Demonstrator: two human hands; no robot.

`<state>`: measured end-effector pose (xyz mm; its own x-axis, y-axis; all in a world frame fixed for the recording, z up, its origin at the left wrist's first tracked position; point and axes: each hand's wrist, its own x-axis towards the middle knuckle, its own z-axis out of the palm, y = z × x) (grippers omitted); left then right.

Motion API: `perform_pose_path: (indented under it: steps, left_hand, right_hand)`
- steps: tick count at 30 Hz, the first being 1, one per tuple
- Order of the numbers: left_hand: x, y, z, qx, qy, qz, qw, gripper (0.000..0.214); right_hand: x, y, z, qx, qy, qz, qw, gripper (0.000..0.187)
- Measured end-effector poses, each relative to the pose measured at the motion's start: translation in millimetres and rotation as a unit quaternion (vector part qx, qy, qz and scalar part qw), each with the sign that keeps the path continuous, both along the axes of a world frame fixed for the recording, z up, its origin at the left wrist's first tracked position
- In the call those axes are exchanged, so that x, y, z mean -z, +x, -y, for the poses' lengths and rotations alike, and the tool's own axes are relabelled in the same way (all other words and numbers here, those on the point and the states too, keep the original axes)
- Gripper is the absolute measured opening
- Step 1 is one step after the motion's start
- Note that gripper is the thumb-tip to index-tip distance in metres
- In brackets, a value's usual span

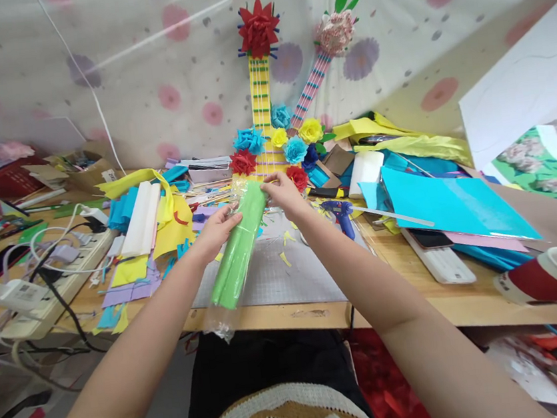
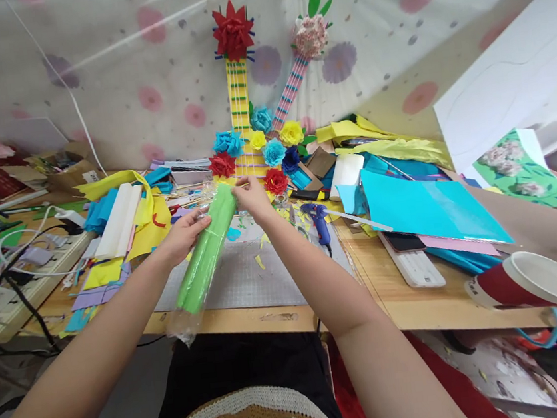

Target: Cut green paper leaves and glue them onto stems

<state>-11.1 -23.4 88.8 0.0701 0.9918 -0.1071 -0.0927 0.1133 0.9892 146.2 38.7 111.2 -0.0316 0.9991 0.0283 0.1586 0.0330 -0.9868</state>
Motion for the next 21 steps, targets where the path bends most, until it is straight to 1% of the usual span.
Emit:
perform_pose_path:
  steps: [3,5,7,9,11,13,14,15,17,19,21]
  left_hand:
    - [-3.4,-14,2,0.029,-0.017,-0.017,0.999,0.041]
    - [-6.6,-25,5,0.071,-0.044,-0.031,0.996,0.045]
    - [-12.6,-33,8,0.112,-0.059,-0.028,0.992,0.057]
    - [-21.3,-35,9,0.124,-0.057,0.006,0.991,0.063]
    - [-30.5,-30,7,0.117,-0.077,0.039,0.989,0.053]
    - [-37.1,-22,3,0.084,-0.111,0.038,0.989,0.041]
    - [-38.9,-19,0,0.057,-0.108,0.033,0.992,0.037]
    - [-39.7,-18,-2,0.028,-0.094,0.032,0.995,0.035]
    - [-39.2,-18,-6,-0.029,-0.043,0.047,0.998,0.033]
    - [-37.6,-22,-10,-0.080,0.006,0.079,0.994,0.034]
    - [-37.0,-26,-13,-0.115,0.028,0.106,0.987,0.035]
  right_hand:
    - [-8.9,6,-11,0.081,0.021,-0.024,0.996,0.015]
    - [-13.6,9,-16,0.100,0.019,-0.049,0.994,0.015]
    - [-15.8,6,-19,0.086,0.008,-0.070,0.994,0.016]
    - [-15.8,-3,-19,0.062,0.000,-0.076,0.995,0.018]
    - [-15.1,-16,-15,0.037,-0.009,-0.083,0.996,0.019]
    - [-14.7,-30,-8,-0.008,-0.016,-0.108,0.994,0.019]
    - [-14.6,-35,-3,-0.039,-0.017,-0.124,0.991,0.022]
    - [-14.3,-39,2,-0.072,-0.021,-0.138,0.988,0.027]
    - [-12.3,-42,15,-0.148,-0.043,-0.151,0.976,0.044]
    - [-7.6,-42,28,-0.234,-0.078,-0.144,0.958,0.061]
    - [-1.3,-41,40,-0.300,-0.104,-0.129,0.939,0.073]
